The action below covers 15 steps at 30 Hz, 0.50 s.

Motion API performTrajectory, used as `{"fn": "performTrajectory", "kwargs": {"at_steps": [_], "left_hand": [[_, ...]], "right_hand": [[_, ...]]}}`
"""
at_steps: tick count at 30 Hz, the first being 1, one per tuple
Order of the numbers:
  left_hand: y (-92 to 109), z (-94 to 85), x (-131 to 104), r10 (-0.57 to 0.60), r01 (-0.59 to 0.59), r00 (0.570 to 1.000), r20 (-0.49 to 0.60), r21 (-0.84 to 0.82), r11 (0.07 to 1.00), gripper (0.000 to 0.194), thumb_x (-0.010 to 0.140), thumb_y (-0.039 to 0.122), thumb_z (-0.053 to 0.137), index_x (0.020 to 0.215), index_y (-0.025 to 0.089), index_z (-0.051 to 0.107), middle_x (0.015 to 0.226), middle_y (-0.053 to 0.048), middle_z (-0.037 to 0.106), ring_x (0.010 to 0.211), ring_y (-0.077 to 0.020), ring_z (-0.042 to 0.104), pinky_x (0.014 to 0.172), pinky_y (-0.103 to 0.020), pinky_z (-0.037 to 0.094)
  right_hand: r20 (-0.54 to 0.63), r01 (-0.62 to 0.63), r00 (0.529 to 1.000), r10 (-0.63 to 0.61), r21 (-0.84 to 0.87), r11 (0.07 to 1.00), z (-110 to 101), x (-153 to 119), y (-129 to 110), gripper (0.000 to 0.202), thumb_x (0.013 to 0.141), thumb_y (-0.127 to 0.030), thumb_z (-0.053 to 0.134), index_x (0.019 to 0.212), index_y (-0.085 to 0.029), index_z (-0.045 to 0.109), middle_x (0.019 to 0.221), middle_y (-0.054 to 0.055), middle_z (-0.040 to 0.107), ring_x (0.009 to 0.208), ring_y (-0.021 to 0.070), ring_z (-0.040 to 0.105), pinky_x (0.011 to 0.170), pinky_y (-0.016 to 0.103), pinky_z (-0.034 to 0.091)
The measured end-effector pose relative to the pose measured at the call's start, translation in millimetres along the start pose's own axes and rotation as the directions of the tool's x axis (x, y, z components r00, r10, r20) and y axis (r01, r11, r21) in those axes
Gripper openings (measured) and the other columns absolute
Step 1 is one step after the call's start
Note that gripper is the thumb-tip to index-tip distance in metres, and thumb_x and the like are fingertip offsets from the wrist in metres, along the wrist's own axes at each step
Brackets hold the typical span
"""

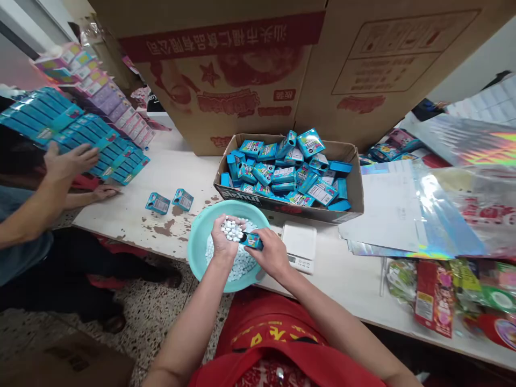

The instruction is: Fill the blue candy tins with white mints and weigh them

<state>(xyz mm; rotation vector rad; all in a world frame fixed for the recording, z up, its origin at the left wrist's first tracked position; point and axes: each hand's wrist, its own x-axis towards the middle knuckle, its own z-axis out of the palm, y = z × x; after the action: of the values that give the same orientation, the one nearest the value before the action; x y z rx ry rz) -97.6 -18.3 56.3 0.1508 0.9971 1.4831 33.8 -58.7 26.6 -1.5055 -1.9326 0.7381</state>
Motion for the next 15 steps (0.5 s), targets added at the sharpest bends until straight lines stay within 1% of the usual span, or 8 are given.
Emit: {"fn": "performTrajectory", "kwargs": {"at_steps": [2, 4, 6, 9, 13, 15], "left_hand": [[-6, -0.3, 3, 0.040, -0.040, 0.999, -0.029, 0.006, 0.999, 0.016, 0.065, 0.029, 0.059, 0.060, 0.016, 0.051, 0.053, 0.000, 0.055, 0.058, -0.0170, 0.061, 0.060, -0.029, 0.049], [-9, -2.1, 6, 0.069, -0.069, 0.996, -0.050, 0.010, 0.998, 0.015, 0.066, 0.031, 0.057, 0.064, 0.017, 0.053, 0.055, 0.000, 0.057, 0.057, -0.0175, 0.061, 0.058, -0.029, 0.048], [-11, -3.0, 8, 0.094, -0.092, 0.993, -0.072, 0.030, 0.995, 0.019, 0.069, 0.035, 0.055, 0.066, 0.016, 0.055, 0.058, -0.003, 0.060, 0.056, -0.0181, 0.061, 0.054, -0.028, 0.045], [-10, -1.8, 9, 0.116, -0.110, 0.989, -0.093, 0.073, 0.991, 0.028, 0.074, 0.042, 0.056, 0.062, 0.016, 0.052, 0.057, -0.003, 0.058, 0.051, -0.0160, 0.059, 0.049, -0.025, 0.041], [-10, 0.2, 12, 0.118, -0.108, 0.987, -0.107, 0.091, 0.990, 0.033, 0.071, 0.043, 0.063, 0.057, 0.017, 0.049, 0.051, 0.001, 0.053, 0.046, -0.0127, 0.054, 0.048, -0.024, 0.040], [-12, 0.6, 16, 0.124, -0.111, 0.983, -0.133, 0.098, 0.989, 0.034, 0.069, 0.043, 0.064, 0.056, 0.017, 0.048, 0.055, 0.000, 0.056, 0.046, -0.0119, 0.054, 0.048, -0.024, 0.041]], "right_hand": [[0.041, 0.010, 0.999, -0.008, -0.036, 0.999, 1, 4, 0, 0.030, 0.076, -0.033, 0.070, 0.101, -0.020, 0.061, 0.097, 0.007, 0.064, 0.093, 0.0240, 0.057, 0.078, 0.033, 0.044], [0.064, 0.029, 0.998, -0.025, -0.056, 0.998, 0, 6, 1, 0.029, 0.077, -0.032, 0.070, 0.102, -0.020, 0.061, 0.098, 0.007, 0.063, 0.095, 0.0241, 0.057, 0.079, 0.033, 0.043], [0.082, 0.044, 0.996, -0.038, -0.072, 0.996, -1, 8, 1, 0.028, 0.078, -0.031, 0.069, 0.103, -0.021, 0.060, 0.099, 0.007, 0.063, 0.095, 0.0240, 0.056, 0.079, 0.033, 0.042], [0.125, 0.057, 0.991, -0.046, -0.087, 0.995, -3, 11, 0, 0.029, 0.077, -0.030, 0.070, 0.103, -0.020, 0.060, 0.099, 0.007, 0.063, 0.095, 0.0238, 0.056, 0.079, 0.033, 0.041], [0.164, 0.071, 0.985, -0.061, -0.060, 0.996, -2, 17, 1, 0.032, 0.074, -0.029, 0.073, 0.103, -0.021, 0.060, 0.099, 0.005, 0.063, 0.095, 0.0235, 0.056, 0.079, 0.033, 0.041], [0.153, 0.073, 0.986, -0.067, -0.031, 0.997, -1, 21, 3, 0.031, 0.074, -0.029, 0.072, 0.103, -0.022, 0.061, 0.098, 0.005, 0.063, 0.094, 0.0233, 0.056, 0.079, 0.033, 0.042]]}}
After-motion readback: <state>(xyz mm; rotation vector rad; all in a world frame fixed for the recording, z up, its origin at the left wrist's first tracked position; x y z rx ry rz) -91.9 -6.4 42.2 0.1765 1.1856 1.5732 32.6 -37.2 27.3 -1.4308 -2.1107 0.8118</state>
